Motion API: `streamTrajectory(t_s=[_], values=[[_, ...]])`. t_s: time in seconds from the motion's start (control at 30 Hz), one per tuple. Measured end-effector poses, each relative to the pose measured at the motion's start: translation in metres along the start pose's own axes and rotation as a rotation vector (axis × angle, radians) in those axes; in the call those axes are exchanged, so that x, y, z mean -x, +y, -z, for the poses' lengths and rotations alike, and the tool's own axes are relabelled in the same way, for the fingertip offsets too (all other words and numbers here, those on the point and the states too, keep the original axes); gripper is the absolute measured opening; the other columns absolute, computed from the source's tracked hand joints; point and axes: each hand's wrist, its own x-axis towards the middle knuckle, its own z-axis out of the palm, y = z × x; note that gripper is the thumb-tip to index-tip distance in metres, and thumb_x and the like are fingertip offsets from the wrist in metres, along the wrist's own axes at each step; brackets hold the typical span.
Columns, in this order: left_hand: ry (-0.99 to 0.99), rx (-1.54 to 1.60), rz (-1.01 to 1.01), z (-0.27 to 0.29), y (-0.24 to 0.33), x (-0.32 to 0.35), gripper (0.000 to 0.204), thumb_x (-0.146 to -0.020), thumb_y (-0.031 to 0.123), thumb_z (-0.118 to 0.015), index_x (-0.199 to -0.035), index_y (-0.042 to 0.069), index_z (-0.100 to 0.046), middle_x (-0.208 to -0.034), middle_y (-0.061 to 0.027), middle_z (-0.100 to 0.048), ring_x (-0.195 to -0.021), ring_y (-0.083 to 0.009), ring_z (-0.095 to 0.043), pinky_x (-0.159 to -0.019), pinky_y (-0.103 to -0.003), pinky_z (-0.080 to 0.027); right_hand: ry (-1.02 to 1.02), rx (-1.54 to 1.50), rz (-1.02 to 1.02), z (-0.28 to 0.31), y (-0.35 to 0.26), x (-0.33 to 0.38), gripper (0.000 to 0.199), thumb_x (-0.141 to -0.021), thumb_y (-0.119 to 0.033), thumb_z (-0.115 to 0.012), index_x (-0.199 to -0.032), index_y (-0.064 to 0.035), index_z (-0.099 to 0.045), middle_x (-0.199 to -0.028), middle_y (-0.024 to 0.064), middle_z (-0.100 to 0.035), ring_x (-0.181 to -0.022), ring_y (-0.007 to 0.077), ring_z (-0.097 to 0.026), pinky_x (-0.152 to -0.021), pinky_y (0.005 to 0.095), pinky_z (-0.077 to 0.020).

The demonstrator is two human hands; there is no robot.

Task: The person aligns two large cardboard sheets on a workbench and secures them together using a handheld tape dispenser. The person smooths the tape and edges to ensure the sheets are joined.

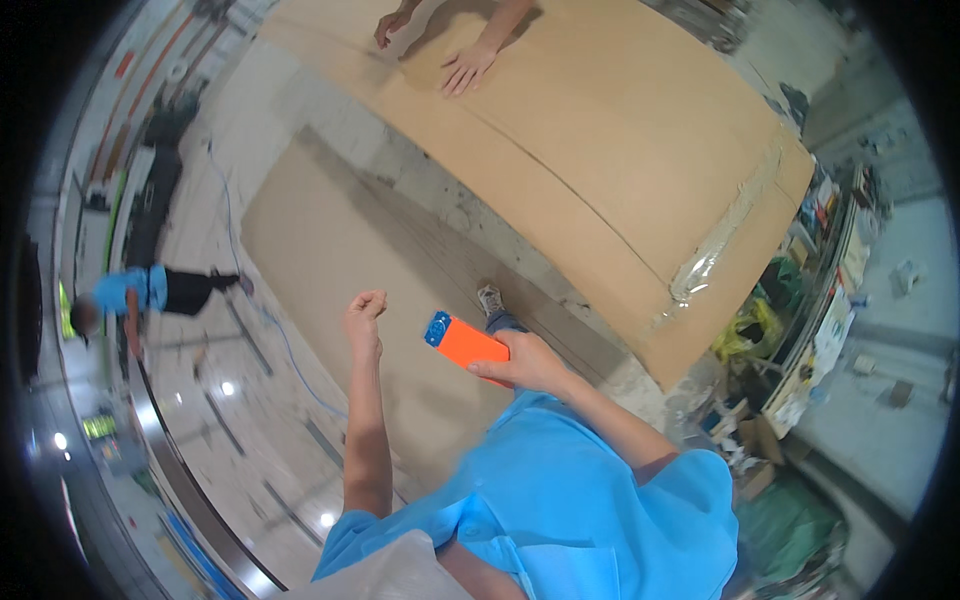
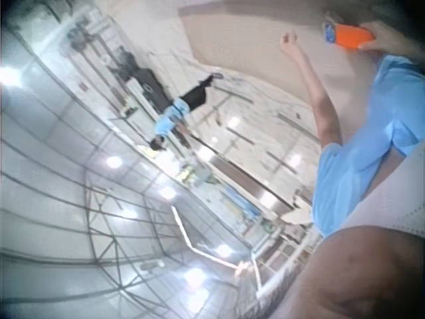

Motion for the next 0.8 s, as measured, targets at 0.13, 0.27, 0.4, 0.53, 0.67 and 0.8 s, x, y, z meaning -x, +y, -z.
streamTrajectory(t_s=[0.13,0.27,0.4,0.53,0.67,0.8], values=[[-0.079,-0.153,-0.092,-0.004,0.047,-0.106,0.019,-0.091,0.018,-0.076,-0.093,0.000,-0.070,-0.084,-0.0008,-0.065,-0.079,-0.0094,-0.056,-0.075,-0.026,-0.045,0.082,-0.103,0.012,-0.007,-0.014,-0.081,0.067,-0.079,-0.059,-0.077,-0.109,-0.0003,-0.070,-0.090,0.0184,-0.073,-0.084,0.0334,-0.072,-0.075,0.0417,-0.0553],[-0.093,-0.370,-0.182,0.002,0.109,-0.188,0.021,-0.091,0.020,-0.075,-0.095,0.000,-0.071,-0.084,0.0000,-0.065,-0.079,-0.0088,-0.055,-0.075,-0.026,-0.045,0.169,-0.101,0.081,0.005,-0.050,-0.168,0.070,-0.080,-0.056,-0.078,-0.121,-0.0008,-0.067,-0.094,0.0196,-0.073,-0.088,0.0335,-0.072,-0.078,0.0407,-0.0554],[-0.218,-0.305,-0.295,-0.046,0.170,-0.284,0.021,-0.090,0.020,-0.075,-0.096,-0.001,-0.072,-0.085,-0.0002,-0.067,-0.081,-0.0083,-0.057,-0.076,-0.025,-0.045,0.244,-0.244,0.060,0.023,-0.084,-0.220,0.071,-0.081,-0.053,-0.078,-0.128,-0.0014,-0.064,-0.099,0.0203,-0.073,-0.092,0.0326,-0.072,-0.080,0.0400,-0.0552],[-0.437,-0.314,-0.352,-0.127,0.211,-0.355,0.022,-0.090,0.020,-0.076,-0.095,-0.002,-0.073,-0.084,-0.0012,-0.068,-0.079,-0.0089,-0.059,-0.073,-0.026,-0.046,0.395,-0.397,-0.043,0.040,-0.103,-0.256,0.064,-0.082,-0.053,-0.079,-0.114,-0.0001,-0.067,-0.092,0.0144,-0.073,-0.084,0.0249,-0.070,-0.077,0.0379,-0.0540],[-0.678,-0.479,-0.448,-0.239,0.226,-0.425,0.023,-0.087,0.019,-0.076,-0.094,-0.003,-0.073,-0.079,-0.0037,-0.068,-0.075,-0.0095,-0.059,-0.071,-0.028,-0.047,0.729,-0.589,0.023,0.055,-0.108,-0.303,0.051,-0.086,-0.043,-0.080,-0.110,0.0003,-0.067,-0.091,0.0082,-0.070,-0.081,0.0158,-0.065,-0.074,0.0325,-0.0525],[-0.870,-0.614,-0.585,-0.365,0.228,-0.499,0.024,-0.086,0.019,-0.075,-0.095,-0.003,-0.073,-0.077,-0.0076,-0.070,-0.071,-0.0122,-0.061,-0.068,-0.031,-0.049,0.993,-0.751,-0.034,0.068,-0.116,-0.353,0.047,-0.088,-0.039,-0.079,-0.110,0.0008,-0.067,-0.092,0.0096,-0.072,-0.083,0.0170,-0.067,-0.076,0.0338,-0.0536]])
